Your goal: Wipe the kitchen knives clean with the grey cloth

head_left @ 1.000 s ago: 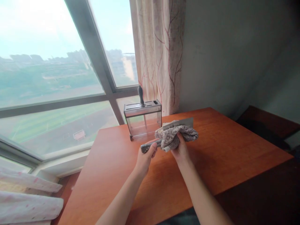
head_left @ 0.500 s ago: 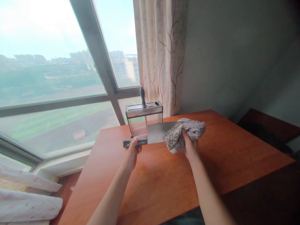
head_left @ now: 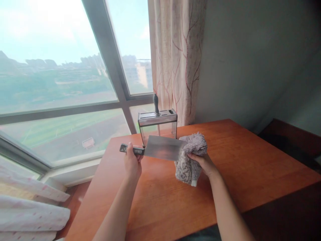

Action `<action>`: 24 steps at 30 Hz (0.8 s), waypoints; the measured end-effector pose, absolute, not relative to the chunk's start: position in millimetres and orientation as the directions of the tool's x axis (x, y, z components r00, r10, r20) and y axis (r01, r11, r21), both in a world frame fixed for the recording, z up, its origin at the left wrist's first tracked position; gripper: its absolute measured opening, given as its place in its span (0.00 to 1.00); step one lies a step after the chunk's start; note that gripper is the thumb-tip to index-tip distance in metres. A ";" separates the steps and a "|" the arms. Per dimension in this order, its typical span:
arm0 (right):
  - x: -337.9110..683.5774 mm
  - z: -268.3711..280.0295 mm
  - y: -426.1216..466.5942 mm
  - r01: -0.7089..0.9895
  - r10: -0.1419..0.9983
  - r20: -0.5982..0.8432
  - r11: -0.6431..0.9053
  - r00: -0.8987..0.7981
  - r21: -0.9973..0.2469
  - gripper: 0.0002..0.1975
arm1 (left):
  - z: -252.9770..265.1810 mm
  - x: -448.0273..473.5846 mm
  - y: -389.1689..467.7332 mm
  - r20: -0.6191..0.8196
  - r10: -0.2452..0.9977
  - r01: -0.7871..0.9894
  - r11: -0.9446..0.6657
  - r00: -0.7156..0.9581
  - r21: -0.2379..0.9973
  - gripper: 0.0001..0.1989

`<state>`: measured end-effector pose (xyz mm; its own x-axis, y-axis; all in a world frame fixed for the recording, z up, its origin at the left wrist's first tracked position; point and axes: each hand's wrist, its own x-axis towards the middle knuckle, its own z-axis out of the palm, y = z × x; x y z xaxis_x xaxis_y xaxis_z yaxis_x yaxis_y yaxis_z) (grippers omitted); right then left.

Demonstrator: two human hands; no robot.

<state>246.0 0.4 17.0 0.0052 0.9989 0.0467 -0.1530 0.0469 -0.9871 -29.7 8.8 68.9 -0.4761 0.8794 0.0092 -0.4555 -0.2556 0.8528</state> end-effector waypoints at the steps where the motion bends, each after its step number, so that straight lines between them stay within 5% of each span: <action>1: 246.0 16.2 1.2 -0.179 0.999 0.044 0.046 0.015 -0.983 0.23 | 70.6 -29.5 8.5 0.008 0.880 -0.444 -0.248 -0.475 0.861 0.20; 6: 251.0 23.8 -0.8 -0.161 0.999 0.015 0.007 -0.046 -0.987 0.24 | 81.8 -25.4 6.0 -0.021 0.895 -0.369 -0.162 -0.447 0.915 0.20; 14: 237.2 57.4 -1.4 0.061 0.880 -0.019 0.011 -0.475 -0.998 0.30 | 103.0 -7.4 19.4 0.091 0.936 -0.257 -0.186 -0.340 0.948 0.25; 24: 205.2 81.9 11.6 -0.006 0.877 0.040 0.042 -0.479 -0.999 0.28 | 120.4 5.9 29.6 0.108 0.987 -0.120 -0.122 -0.116 0.985 0.28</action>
